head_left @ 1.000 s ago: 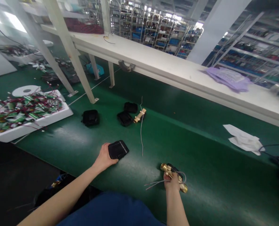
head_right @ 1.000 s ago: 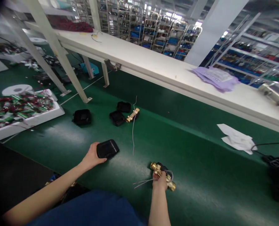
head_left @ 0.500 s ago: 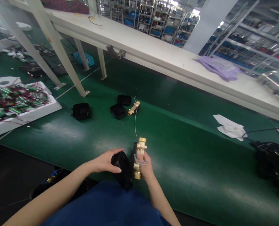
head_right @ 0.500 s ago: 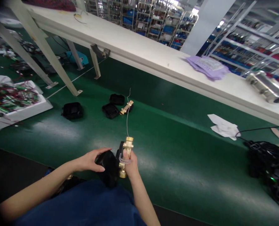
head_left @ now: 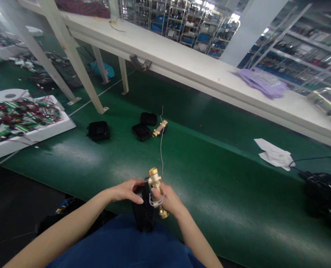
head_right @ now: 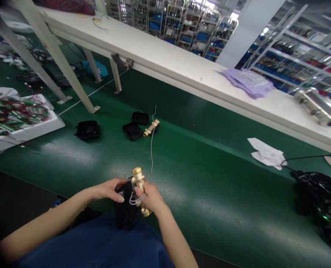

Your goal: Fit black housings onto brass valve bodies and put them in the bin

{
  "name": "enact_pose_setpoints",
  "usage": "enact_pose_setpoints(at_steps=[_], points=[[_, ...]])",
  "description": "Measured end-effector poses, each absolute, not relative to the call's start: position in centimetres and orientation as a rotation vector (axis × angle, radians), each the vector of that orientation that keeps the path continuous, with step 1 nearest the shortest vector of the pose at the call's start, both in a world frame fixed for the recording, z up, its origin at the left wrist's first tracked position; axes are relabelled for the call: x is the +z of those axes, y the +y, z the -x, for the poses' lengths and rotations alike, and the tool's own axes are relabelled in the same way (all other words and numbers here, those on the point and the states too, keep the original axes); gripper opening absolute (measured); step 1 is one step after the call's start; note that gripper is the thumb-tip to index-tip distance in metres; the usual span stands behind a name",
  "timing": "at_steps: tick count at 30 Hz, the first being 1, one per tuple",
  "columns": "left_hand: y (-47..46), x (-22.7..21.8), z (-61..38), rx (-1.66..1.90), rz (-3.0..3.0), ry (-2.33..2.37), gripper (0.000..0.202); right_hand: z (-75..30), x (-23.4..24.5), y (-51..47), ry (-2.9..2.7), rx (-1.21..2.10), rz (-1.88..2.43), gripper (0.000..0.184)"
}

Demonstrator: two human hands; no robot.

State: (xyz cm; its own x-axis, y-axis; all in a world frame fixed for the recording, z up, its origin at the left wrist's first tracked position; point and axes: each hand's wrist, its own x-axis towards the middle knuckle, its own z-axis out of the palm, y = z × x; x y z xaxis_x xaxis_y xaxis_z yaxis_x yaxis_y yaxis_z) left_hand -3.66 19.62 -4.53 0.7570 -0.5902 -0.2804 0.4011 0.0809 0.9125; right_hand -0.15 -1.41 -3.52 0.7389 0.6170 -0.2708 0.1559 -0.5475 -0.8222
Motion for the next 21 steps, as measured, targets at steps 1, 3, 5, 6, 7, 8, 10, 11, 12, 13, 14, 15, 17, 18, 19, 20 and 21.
enact_pose_setpoints(at_steps=[1, 3, 5, 6, 7, 8, 10, 11, 12, 13, 14, 15, 17, 18, 19, 20, 21], points=[[19.4, -5.1, 4.0, -0.711, -1.280, -0.150, 0.076, 0.2, -3.9, -1.7, -0.554, 0.716, 2.065, 0.023], [18.9, -6.3, 4.9, -0.628, -1.356, 0.001, 0.086, 0.4, -4.7, -2.1, -0.453, 0.745, 1.978, 0.020], [18.4, -7.4, 6.3, -0.548, -1.443, 0.200, 0.094, 0.5, -5.8, -2.1, -0.213, 0.777, 1.851, 0.019], [18.0, -7.8, 7.1, -0.520, -1.441, 0.254, 0.097, 0.6, -6.3, -2.0, -0.069, 0.789, 1.779, 0.019], [17.5, -8.1, 8.1, -0.497, -1.409, 0.264, 0.100, 0.6, -6.8, -1.7, 0.062, 0.798, 1.711, 0.020], [17.1, -8.3, 9.0, -0.465, -1.368, 0.245, 0.102, 0.7, -7.2, -1.4, 0.165, 0.803, 1.656, 0.021], [16.1, -8.2, 10.7, -0.368, -1.353, 0.210, 0.105, 0.6, -7.7, -0.3, 0.264, 0.821, 1.595, 0.020], [15.7, -7.9, 11.2, -0.312, -1.395, 0.217, 0.104, 0.4, -7.9, 0.4, 0.275, 0.839, 1.580, 0.019], [15.4, -7.6, 11.5, -0.249, -1.456, 0.238, 0.103, 0.2, -7.9, 1.2, 0.292, 0.859, 1.556, 0.017], [15.3, -7.2, 11.5, -0.190, -1.520, 0.266, 0.101, 0.0, -7.8, 2.0, 0.312, 0.879, 1.528, 0.015], [15.3, -6.7, 11.2, -0.136, -1.578, 0.296, 0.099, -0.3, -7.7, 2.9, 0.333, 0.898, 1.498, 0.013], [15.5, -6.2, 10.7, -0.081, -1.628, 0.328, 0.097, -0.6, -7.6, 3.8, 0.353, 0.915, 1.466, 0.012], [16.2, -5.2, 9.0, 0.032, -1.698, 0.405, 0.091, -1.1, -7.3, 5.5, 0.394, 0.949, 1.402, 0.011], [16.7, -4.8, 8.2, 0.080, -1.716, 0.462, 0.087, -1.3, -7.3, 6.3, 0.416, 0.968, 1.373, 0.010], [17.4, -4.4, 7.4, 0.113, -1.724, 0.520, 0.081, -1.3, -7.2, 7.1, 0.439, 0.990, 1.347, 0.010], [18.1, -4.1, 6.7, 0.136, -1.726, 0.574, 0.076, -1.2, -7.2, 7.8, 0.465, 1.014, 1.322, 0.010], [18.8, -3.9, 6.3, 0.153, -1.736, 0.626, 0.071, -1.0, -7.3, 8.5, 0.491, 1.044, 1.294, 0.010]])
